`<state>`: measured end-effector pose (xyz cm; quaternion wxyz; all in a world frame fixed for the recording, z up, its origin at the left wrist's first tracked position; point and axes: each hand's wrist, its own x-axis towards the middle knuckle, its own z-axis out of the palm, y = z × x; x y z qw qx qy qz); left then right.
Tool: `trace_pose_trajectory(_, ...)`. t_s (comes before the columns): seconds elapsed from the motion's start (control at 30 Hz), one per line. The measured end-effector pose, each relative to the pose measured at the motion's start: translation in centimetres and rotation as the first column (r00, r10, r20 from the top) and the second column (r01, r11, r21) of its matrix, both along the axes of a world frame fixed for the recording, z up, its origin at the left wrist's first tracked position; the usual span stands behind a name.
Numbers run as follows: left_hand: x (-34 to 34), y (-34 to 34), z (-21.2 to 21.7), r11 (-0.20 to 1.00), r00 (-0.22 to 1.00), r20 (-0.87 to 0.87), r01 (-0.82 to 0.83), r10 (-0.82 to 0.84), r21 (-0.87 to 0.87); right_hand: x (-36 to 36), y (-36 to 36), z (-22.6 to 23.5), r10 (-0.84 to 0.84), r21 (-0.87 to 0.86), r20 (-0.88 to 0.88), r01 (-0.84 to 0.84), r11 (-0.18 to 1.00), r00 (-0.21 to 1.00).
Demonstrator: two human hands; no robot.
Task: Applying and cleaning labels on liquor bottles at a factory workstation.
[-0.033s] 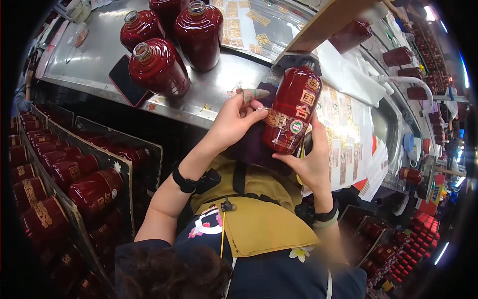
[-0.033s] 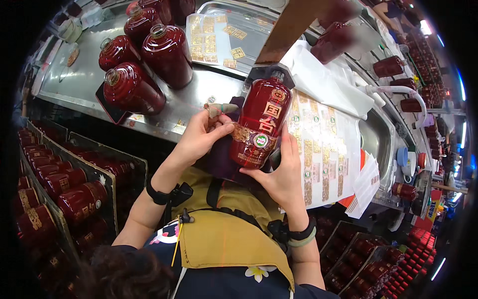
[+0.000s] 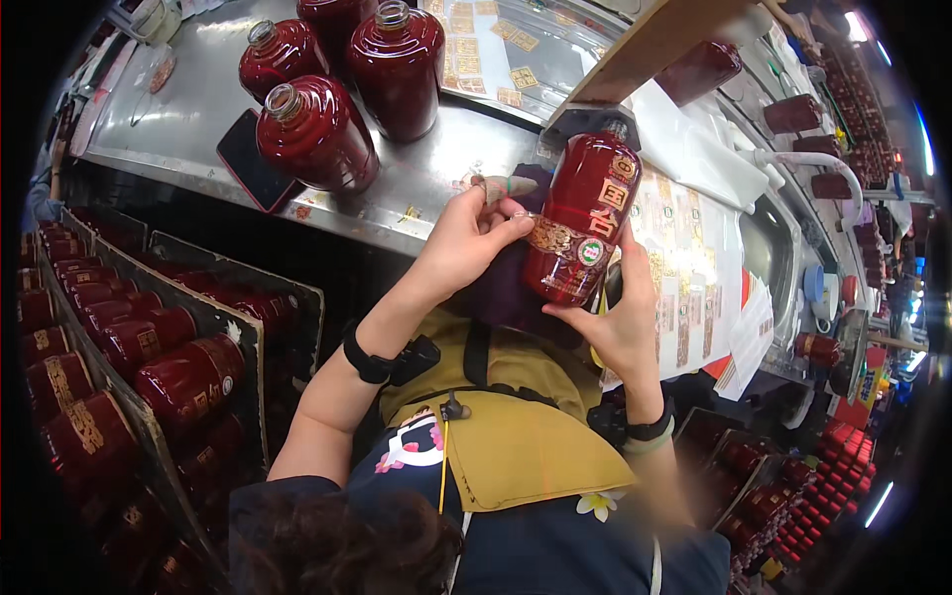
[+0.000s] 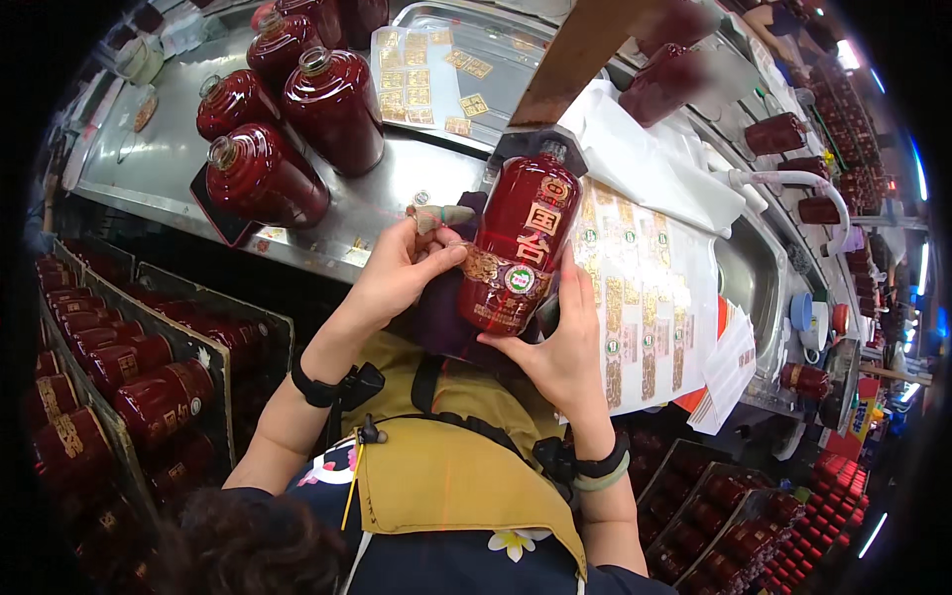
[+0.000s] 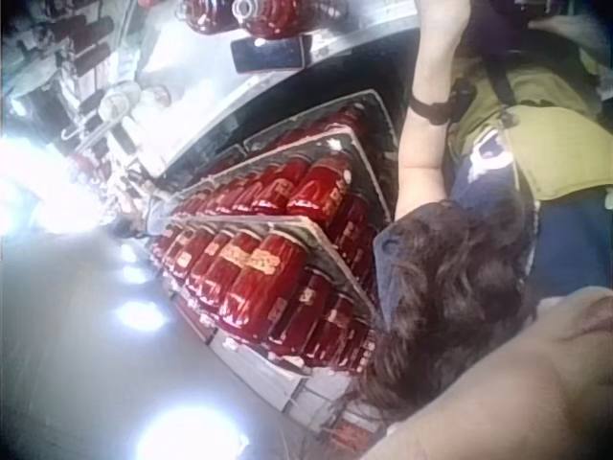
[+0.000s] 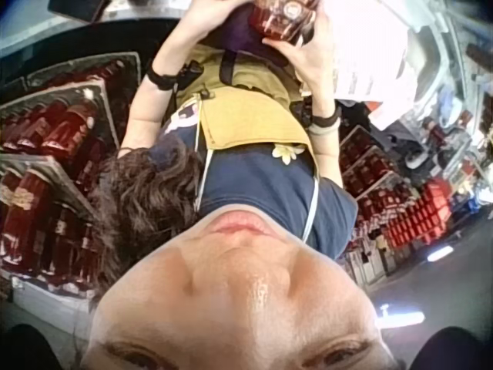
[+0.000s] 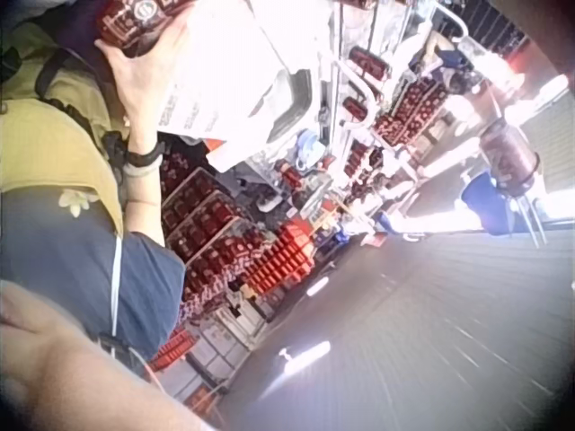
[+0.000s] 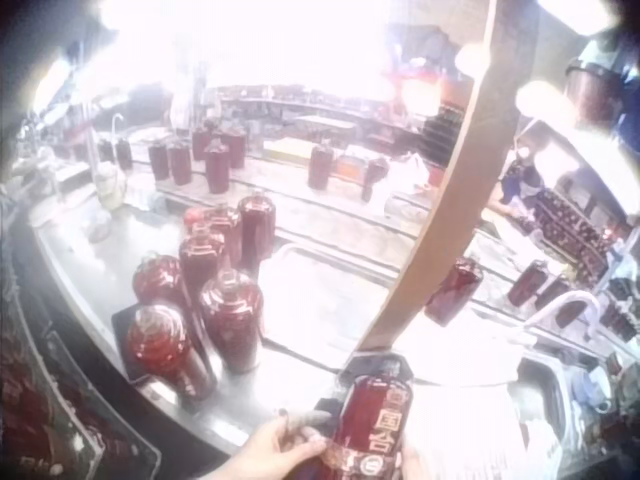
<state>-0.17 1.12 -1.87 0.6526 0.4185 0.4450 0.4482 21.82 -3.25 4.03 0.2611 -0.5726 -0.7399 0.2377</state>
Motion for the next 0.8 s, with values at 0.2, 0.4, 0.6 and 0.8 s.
trace_pose_trajectory(0.2, 0.5, -0.7, -0.6, 0.975, 0.937, -0.310, -0.101, 0.161, 0.200, -0.5, 0.1, -0.6, -0.001, 0.054, 0.010, 0.001, 0.999, 1.000)
trace_pose_trajectory(0.4, 1.5, -5.4, -0.3, 0.791, 0.823, -0.502, 0.112, 0.266, 0.602, 0.0, 0.4, -1.8, -0.049, 0.093, 0.014, 0.048, 0.995, 0.999)
trace_pose_trajectory(0.6, 1.4, -5.1, -1.2, 0.797, 0.793, -0.568, 0.191, 0.218, 0.572, 0.3, 0.6, -1.4, -0.032, 0.105, -0.097, 0.042, 0.994, 0.995)
trace_pose_trajectory(0.8, 1.9, -5.5, 1.0, 0.767, 0.738, -0.637, 0.272, 0.222, 0.582, 0.8, 0.5, 1.6, -0.038, 0.094, -0.109, 0.048, 0.994, 0.993)
